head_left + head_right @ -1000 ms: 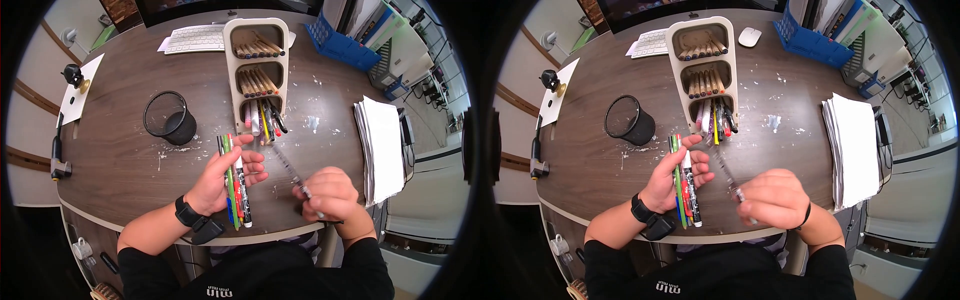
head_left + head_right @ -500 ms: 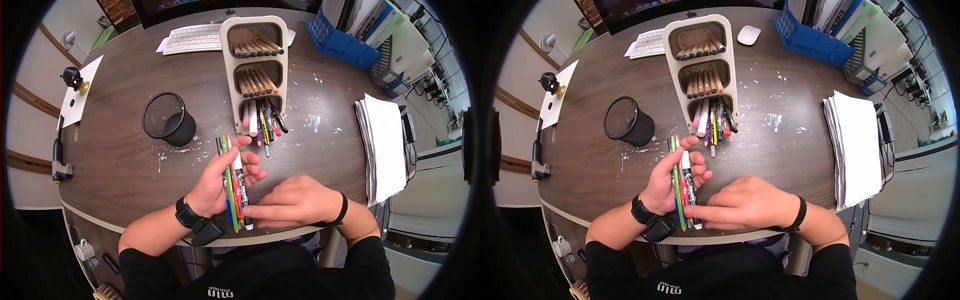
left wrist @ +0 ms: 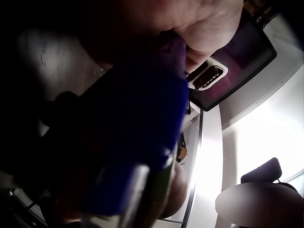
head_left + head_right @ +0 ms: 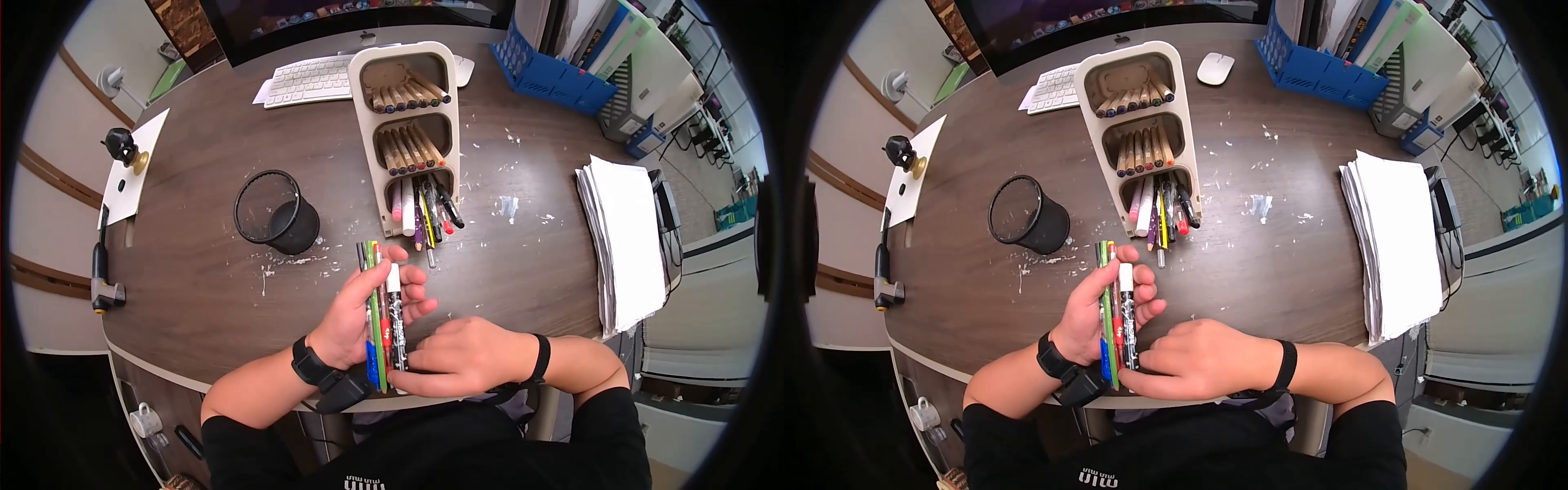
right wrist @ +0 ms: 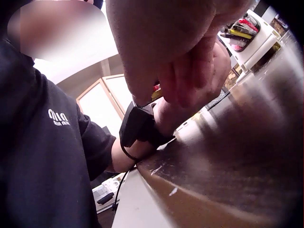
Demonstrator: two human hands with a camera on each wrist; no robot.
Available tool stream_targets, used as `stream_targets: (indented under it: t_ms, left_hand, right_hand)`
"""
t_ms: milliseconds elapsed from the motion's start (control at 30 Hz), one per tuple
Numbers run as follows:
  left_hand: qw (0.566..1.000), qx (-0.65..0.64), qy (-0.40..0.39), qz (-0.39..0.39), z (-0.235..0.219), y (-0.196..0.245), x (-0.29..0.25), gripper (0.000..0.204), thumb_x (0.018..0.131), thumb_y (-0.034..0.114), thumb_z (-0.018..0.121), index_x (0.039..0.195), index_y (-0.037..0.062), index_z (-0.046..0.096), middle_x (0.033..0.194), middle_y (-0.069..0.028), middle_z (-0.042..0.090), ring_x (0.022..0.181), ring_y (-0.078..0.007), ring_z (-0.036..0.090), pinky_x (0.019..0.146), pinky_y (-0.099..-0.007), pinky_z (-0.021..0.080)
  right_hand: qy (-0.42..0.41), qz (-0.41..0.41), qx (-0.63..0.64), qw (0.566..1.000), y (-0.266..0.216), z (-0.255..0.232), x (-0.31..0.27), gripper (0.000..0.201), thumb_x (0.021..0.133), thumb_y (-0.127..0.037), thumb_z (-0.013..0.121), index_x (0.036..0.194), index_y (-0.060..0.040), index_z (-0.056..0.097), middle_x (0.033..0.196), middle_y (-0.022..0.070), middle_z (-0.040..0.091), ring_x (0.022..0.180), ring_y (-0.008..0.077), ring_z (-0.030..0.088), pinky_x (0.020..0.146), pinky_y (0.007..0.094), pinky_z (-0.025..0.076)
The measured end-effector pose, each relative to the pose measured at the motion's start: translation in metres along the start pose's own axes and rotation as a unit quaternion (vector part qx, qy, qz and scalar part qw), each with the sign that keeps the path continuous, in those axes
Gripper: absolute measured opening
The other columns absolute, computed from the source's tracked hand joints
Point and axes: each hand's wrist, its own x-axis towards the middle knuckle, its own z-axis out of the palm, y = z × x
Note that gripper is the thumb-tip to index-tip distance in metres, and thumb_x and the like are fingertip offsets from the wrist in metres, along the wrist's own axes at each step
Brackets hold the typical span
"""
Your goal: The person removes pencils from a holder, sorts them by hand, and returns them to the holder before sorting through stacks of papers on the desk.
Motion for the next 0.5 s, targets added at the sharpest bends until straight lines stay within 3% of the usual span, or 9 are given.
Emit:
stream_targets:
  t_ms: [67, 133, 167, 200, 267, 300, 400, 500]
  left_hand:
    - [0.999, 0.012, 0.032, -0.002, 0.004, 0.001, -0.001, 0.026, 0.112, 0.030, 0.045, 0.130, 0.0138, 0.052, 0.114, -0.0110, 0.068, 0.101, -0.0204, 0.070, 0.094, -0.0434, 0.061]
    - [1.000, 0.011, 0.023, -0.003, 0.000, 0.004, 0.000, 0.026, 0.112, 0.031, 0.046, 0.131, 0.0135, 0.051, 0.116, -0.0122, 0.068, 0.104, -0.0212, 0.069, 0.095, -0.0446, 0.061]
    - [1.000, 0.010, 0.016, -0.003, -0.003, 0.004, 0.001, 0.027, 0.111, 0.031, 0.048, 0.131, 0.0131, 0.050, 0.118, -0.0135, 0.067, 0.107, -0.0219, 0.068, 0.096, -0.0457, 0.060]
    - [1.000, -0.011, 0.019, -0.008, -0.005, 0.003, 0.003, 0.027, 0.111, 0.032, 0.049, 0.131, 0.0141, 0.051, 0.117, -0.0125, 0.067, 0.108, -0.0209, 0.068, 0.091, -0.0430, 0.060]
    - [0.999, 0.032, 0.029, -0.012, -0.005, 0.006, 0.003, 0.026, 0.111, 0.032, 0.050, 0.130, 0.0140, 0.052, 0.111, -0.0097, 0.067, 0.100, -0.0171, 0.067, 0.079, -0.0348, 0.058]
    - [0.999, 0.032, 0.031, -0.012, -0.007, 0.005, 0.003, 0.026, 0.111, 0.032, 0.050, 0.130, 0.0140, 0.052, 0.111, -0.0097, 0.067, 0.100, -0.0171, 0.067, 0.079, -0.0348, 0.058]
    - [1.000, 0.016, 0.007, -0.019, -0.010, 0.002, 0.002, 0.025, 0.111, 0.031, 0.052, 0.129, 0.0143, 0.053, 0.102, -0.0064, 0.065, 0.087, -0.0126, 0.060, 0.068, -0.0282, 0.050]
    - [1.000, 0.020, 0.012, -0.018, -0.008, 0.003, 0.003, 0.024, 0.110, 0.031, 0.053, 0.128, 0.0144, 0.053, 0.097, -0.0042, 0.063, 0.079, -0.0109, 0.053, 0.063, -0.0272, 0.044]
  right_hand:
    - [0.002, -0.011, 0.003, 1.000, -0.002, -0.012, 0.000, 0.036, 0.085, -0.014, 0.074, 0.120, -0.0073, 0.068, 0.081, 0.0001, 0.061, 0.064, 0.0131, 0.062, 0.054, 0.0271, 0.051]
    - [0.140, -0.071, 0.018, 0.987, -0.005, -0.024, 0.001, 0.030, 0.087, -0.015, 0.080, 0.114, -0.0055, 0.070, 0.088, 0.0053, 0.068, 0.071, 0.0161, 0.069, 0.060, 0.0255, 0.055]
    - [0.143, -0.076, 0.045, 0.986, -0.006, -0.039, 0.002, 0.026, 0.088, -0.016, 0.083, 0.108, -0.0049, 0.072, 0.095, 0.0121, 0.073, 0.076, 0.0197, 0.073, 0.067, 0.0265, 0.059]
    - [0.162, -0.078, 0.047, 0.983, -0.003, -0.046, 0.000, 0.027, 0.086, -0.015, 0.085, 0.107, -0.0049, 0.071, 0.096, 0.0123, 0.074, 0.074, 0.0206, 0.074, 0.067, 0.0291, 0.060]
    - [0.152, 0.023, -0.011, 0.988, 0.005, -0.051, -0.009, 0.032, 0.083, -0.017, 0.087, 0.107, -0.0047, 0.070, 0.097, 0.0104, 0.075, 0.077, 0.0193, 0.074, 0.068, 0.0295, 0.060]
    - [0.106, 0.080, -0.053, 0.990, 0.011, -0.057, -0.010, 0.038, 0.082, -0.015, 0.087, 0.114, -0.0032, 0.069, 0.098, 0.0080, 0.076, 0.080, 0.0175, 0.073, 0.068, 0.0295, 0.058]
    - [0.239, 0.236, 0.003, 0.942, 0.034, -0.026, -0.006, 0.056, 0.079, -0.009, 0.086, 0.131, -0.0039, 0.066, 0.094, 0.0062, 0.074, 0.073, 0.0199, 0.069, 0.062, 0.0293, 0.054]
    - [0.250, 0.292, -0.025, 0.923, 0.028, -0.026, -0.001, 0.055, 0.077, -0.008, 0.088, 0.128, -0.0042, 0.069, 0.086, 0.0052, 0.071, 0.065, 0.0208, 0.065, 0.057, 0.0301, 0.051]
